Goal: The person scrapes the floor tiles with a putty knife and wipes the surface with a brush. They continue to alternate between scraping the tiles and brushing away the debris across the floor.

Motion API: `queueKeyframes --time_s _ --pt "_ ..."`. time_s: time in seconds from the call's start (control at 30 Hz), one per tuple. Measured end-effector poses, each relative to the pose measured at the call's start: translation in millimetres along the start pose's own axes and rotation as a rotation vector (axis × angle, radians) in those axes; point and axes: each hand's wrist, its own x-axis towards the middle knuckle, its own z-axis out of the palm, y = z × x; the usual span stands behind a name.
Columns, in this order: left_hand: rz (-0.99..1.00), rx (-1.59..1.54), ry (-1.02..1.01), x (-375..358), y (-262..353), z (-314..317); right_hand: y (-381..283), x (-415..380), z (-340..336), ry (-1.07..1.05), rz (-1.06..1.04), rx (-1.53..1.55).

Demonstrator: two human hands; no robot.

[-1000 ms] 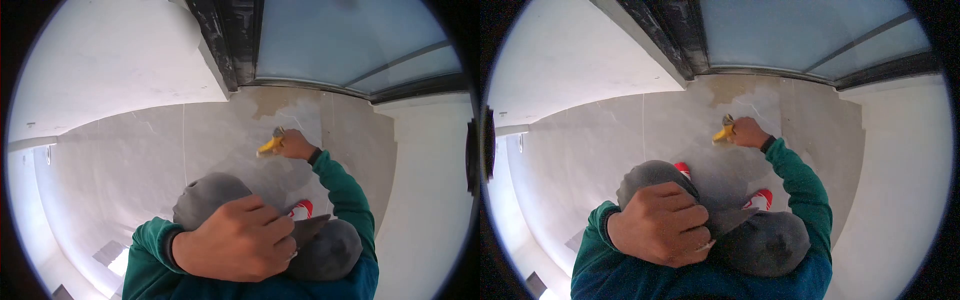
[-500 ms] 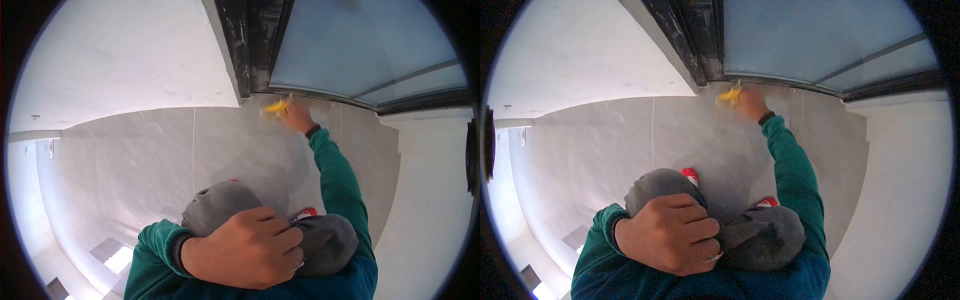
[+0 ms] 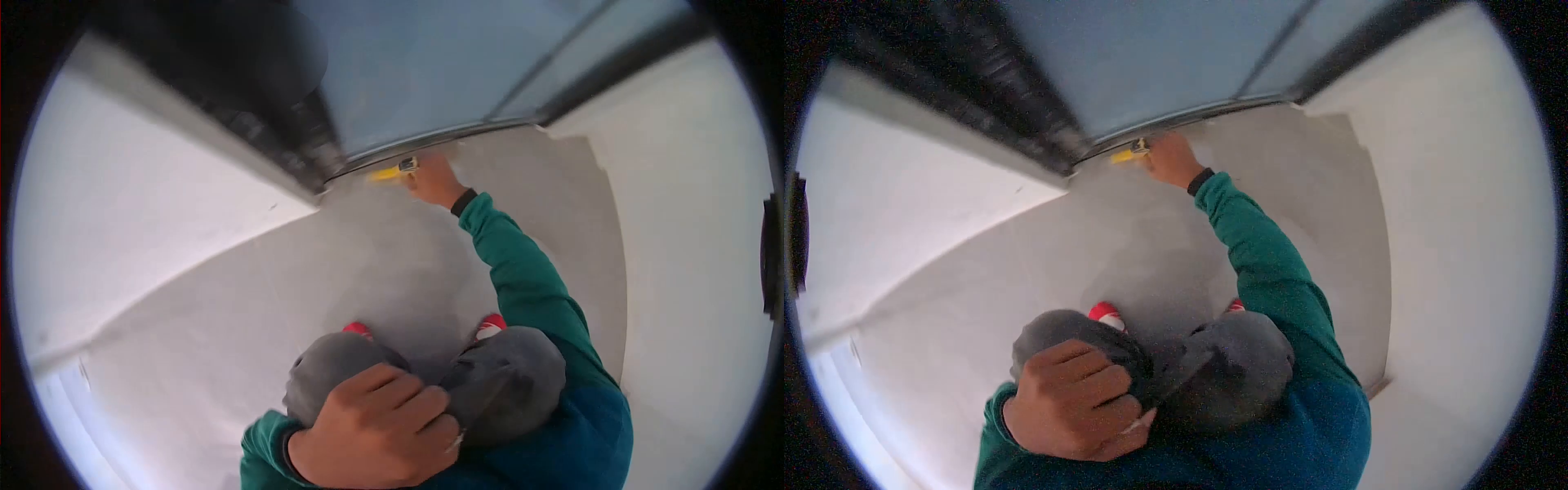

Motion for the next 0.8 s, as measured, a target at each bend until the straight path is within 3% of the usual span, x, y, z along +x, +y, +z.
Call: queueKeyframes --time_s 0.03,0.1,0.17,0.23,0.3,0.37,0.4,0.43,0.47,0.53,0.6,0.67,0.73,0.8 --pt "0.055 -0.023 -0.032 2.7 -2.3 -0.6 2.3 -22.1 -9.4 0.004 0.083 0.073" --pt "-0.048 0.064 -0.028 4.1 -1.9 0.0 -8.7 -78.4 -48.4 0.136 0.034 0.107" --pt "-0.006 0.041 -0.051 11.6 -3.1 0.6 -19.1 -138.7 -90.8 0.022 0.178 0.195" --pt "0.024 0.013 -0.065 21.0 -8.6 3.0 -13.3 -218.8 -100.3 -0.019 0.693 0.475" --pt "0.064 -0.050 -0.113 33.6 -12.0 4.8 -12.7 -306.9 -108.5 0.367 0.972 1.025" --pt "0.101 -0.078 -0.071 37.3 -21.2 21.9 -8.7 -385.1 -122.5 0.428 1.088 0.698" --pt "0.132 -0.136 -0.023 41.5 -26.2 30.3 -16.9 -405.7 -146.7 0.316 1.256 0.562" --pt "0.157 -0.107 -0.039 48.1 -28.4 35.2 -28.1 -423.8 -156.3 0.446 1.365 0.557" --pt "0.155 -0.107 -0.009 57.6 -35.0 43.7 -29.8 -454.3 -159.2 0.358 1.380 0.353" --pt "0.189 -0.096 0.023 76.5 -41.3 54.4 -50.7 -466.3 -186.3 0.480 1.481 0.242" --pt "0.106 -0.139 -0.052 89.7 -44.6 60.8 -62.8 -498.5 -193.8 0.630 1.548 0.271" --pt "0.093 -0.152 -0.006 101.4 -52.9 72.6 -52.0 -567.9 -180.3 0.538 1.489 0.126" --pt "0.064 -0.160 0.014 100.9 -52.6 77.7 -57.1 -614.0 -164.8 0.756 1.536 0.347" --pt "-0.055 -0.202 -0.091 106.0 -47.2 81.1 -47.2 -634.7 -154.4 0.560 1.668 0.247"
